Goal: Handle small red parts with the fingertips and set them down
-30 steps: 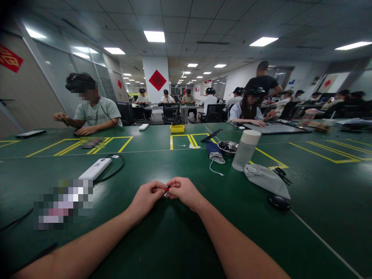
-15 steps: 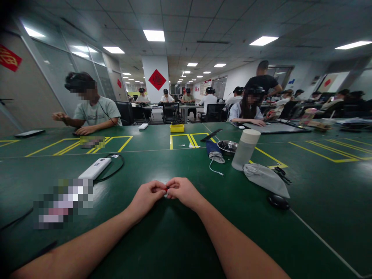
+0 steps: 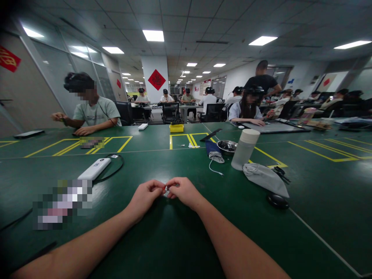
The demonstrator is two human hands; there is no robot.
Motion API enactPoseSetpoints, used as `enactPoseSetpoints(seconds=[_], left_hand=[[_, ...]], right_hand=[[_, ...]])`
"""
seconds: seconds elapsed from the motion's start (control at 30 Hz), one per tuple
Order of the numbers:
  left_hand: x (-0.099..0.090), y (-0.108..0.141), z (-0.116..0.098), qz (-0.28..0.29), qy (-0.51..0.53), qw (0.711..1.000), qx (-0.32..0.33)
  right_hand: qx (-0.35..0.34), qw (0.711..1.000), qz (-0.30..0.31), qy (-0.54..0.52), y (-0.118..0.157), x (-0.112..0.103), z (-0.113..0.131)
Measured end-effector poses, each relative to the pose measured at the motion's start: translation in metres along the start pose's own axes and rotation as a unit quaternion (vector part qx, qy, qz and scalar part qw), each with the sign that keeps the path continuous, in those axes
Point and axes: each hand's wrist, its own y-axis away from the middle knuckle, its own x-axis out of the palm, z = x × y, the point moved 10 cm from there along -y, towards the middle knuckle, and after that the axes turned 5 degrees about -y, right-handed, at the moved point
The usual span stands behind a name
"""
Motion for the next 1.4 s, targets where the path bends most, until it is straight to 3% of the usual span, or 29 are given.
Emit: enactPoseSetpoints(seconds=[0.5,1.1,1.4], left_hand=[[0.000,-0.001,0.001,0.001,-0.019,1.000,0.006],[0.010,0.002,0.001,0.041,0.051,0.998,-0.021],[0.000,0.002,-0.004,0.007,0.021,1.000,0.000]], right_hand=[[0.002,1.000,0.012,-0.016,0.002,0.003,0.001],[-0.007,0.999,0.034,-0.031,0.005,0.007,0.005],[-0.007,0.998,0.000,-0.054,0.005,0.002,0.010]])
